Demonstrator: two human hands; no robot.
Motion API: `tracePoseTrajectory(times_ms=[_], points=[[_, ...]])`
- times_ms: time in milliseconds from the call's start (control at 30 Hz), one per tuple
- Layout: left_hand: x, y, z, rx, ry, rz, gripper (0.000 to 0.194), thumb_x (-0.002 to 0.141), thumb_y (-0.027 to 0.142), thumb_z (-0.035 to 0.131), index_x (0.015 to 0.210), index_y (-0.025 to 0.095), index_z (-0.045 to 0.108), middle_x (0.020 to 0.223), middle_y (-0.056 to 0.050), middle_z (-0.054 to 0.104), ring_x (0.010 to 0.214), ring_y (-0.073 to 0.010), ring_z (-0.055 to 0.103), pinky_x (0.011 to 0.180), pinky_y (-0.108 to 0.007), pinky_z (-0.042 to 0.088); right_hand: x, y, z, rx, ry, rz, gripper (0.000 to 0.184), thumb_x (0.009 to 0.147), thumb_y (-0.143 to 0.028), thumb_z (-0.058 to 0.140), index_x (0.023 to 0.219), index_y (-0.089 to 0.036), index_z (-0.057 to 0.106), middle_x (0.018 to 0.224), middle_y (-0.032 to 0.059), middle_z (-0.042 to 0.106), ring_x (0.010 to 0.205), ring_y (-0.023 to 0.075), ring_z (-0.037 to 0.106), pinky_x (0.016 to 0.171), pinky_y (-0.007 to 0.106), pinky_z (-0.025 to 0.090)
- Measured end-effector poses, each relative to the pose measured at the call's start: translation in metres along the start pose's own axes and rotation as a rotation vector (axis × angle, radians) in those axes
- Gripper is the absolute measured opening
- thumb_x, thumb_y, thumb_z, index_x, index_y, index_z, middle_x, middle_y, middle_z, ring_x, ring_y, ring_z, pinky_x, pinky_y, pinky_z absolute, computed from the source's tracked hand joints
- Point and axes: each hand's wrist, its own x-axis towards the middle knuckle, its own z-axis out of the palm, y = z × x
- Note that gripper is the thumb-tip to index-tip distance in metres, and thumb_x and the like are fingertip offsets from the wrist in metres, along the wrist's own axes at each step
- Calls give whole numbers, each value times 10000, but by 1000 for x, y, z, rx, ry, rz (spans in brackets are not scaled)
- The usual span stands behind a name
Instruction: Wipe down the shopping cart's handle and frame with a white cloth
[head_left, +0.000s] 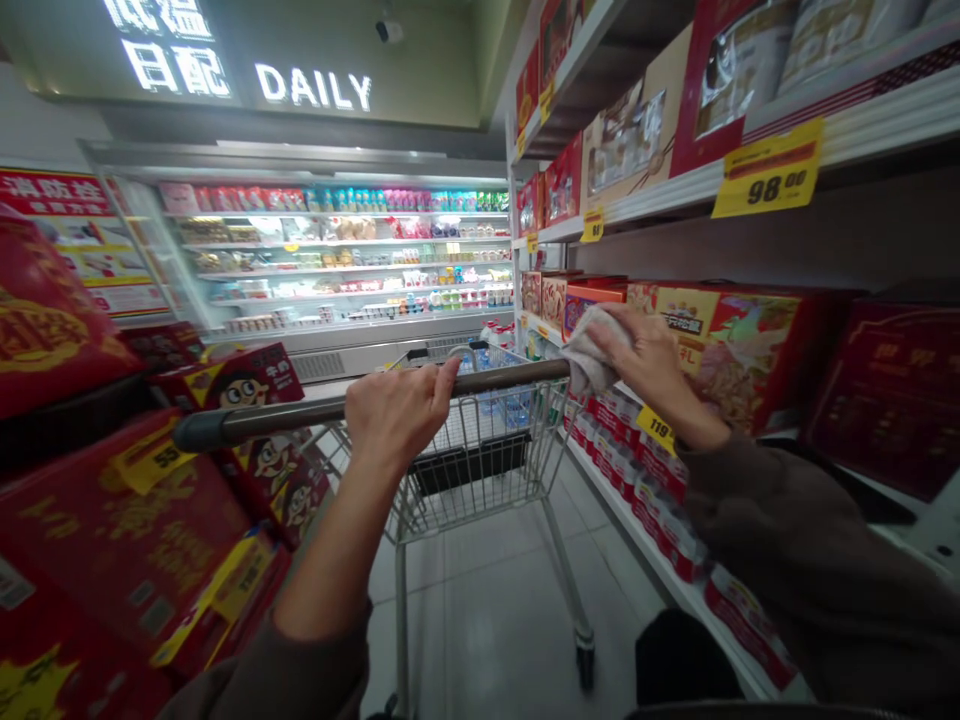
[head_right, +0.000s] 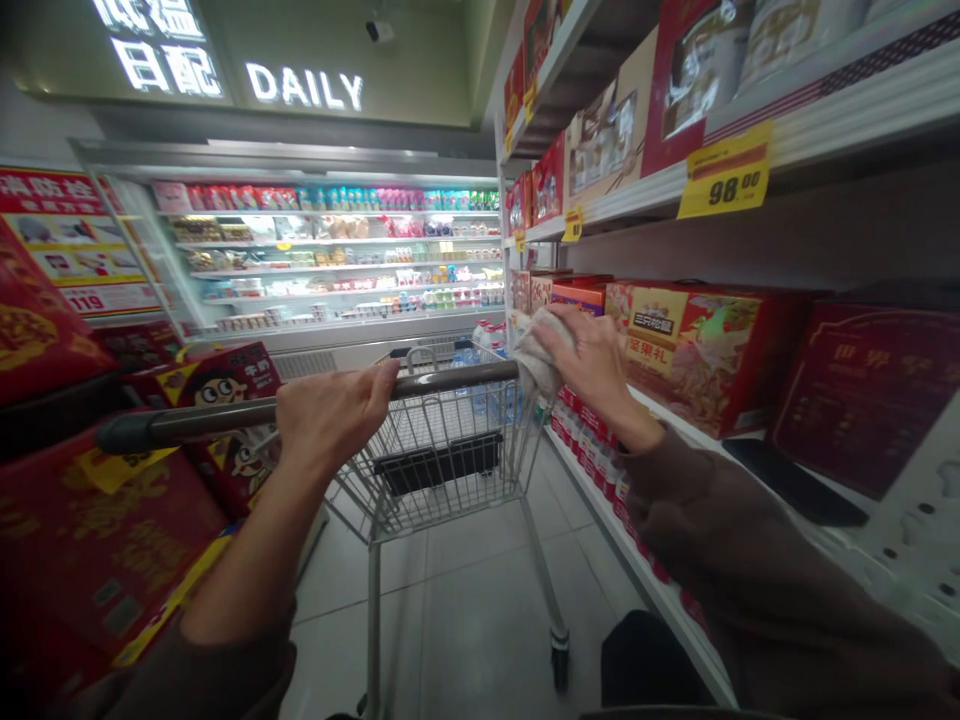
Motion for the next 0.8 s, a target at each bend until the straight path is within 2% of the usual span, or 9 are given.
tracePoseTrajectory(times_ms=[67,167,233,300,367,433,567,667,800], points=[[-4,4,-3,-1,21,23,825,976,624,46,925,245,776,783,-120,756,719,-275,684,601,-323,311,-5,-1,8,-187,14,-3,468,992,-562,361,1271,-277,606,1186,93,652,1038,262,592,911,453,464],[-10,10,-7,1,52,31,823,983,611,44,833,230,757,755,-116,747,688,-272,677,593,-320,296,-15,-6,5,-321,-16,-48,545,985,-605,327,1375,-294,548,1363,97,556,1130,283,550,970,459,437],[-13,13,-9,-3,71,25,820,986,605,48,780,222,742,731,-117,739,686,-275,675,594,-322,295,-20,-11,-1,-376,-98,-105,698,911,-734,371,1449,-300,463,1427,110,499,1163,314,526,968,471,441],[-16,15,-11,-9,84,16,817,988,601,53,763,215,737,719,-120,733,691,-278,674,599,-325,297,-22,-16,-7,-406,-180,-151,892,779,-852,468,1491,-319,397,1469,131,444,1183,353,507,947,487,452],[-18,16,-12,-10,89,6,823,988,600,52,775,208,743,726,-127,733,693,-279,672,602,-327,300,-20,-18,-10,-429,-225,-164,964,702,-863,567,1497,-351,378,1490,147,399,1191,382,498,909,495,463],[-19,18,-13,-8,87,-8,835,984,603,43,812,204,756,735,-131,733,687,-281,669,601,-328,303,-15,-19,-11,-449,-259,-150,894,722,-764,659,1482,-372,398,1463,151,410,1154,378,518,854,478,474],[-19,22,-14,1,75,-35,860,977,607,17,882,212,775,727,-129,726,677,-283,661,610,-335,321,-8,-34,-5,-442,-334,-112,600,836,-375,667,1408,-392,488,1270,115,534,937,269,575,727,391,463],[-20,25,-16,12,65,-37,864,978,599,12,890,206,776,735,-133,728,680,-278,657,624,-343,330,-11,-67,5,-363,-335,-171,627,837,-176,587,1411,-399,472,1277,96,540,934,237,562,740,370,460],[-24,21,-20,39,58,-28,840,984,581,16,874,208,760,750,-130,733,674,-267,647,610,-336,298,-26,-107,20,-283,-287,-295,680,853,-93,522,1451,-401,420,1405,85,487,1043,237,538,868,407,465]])
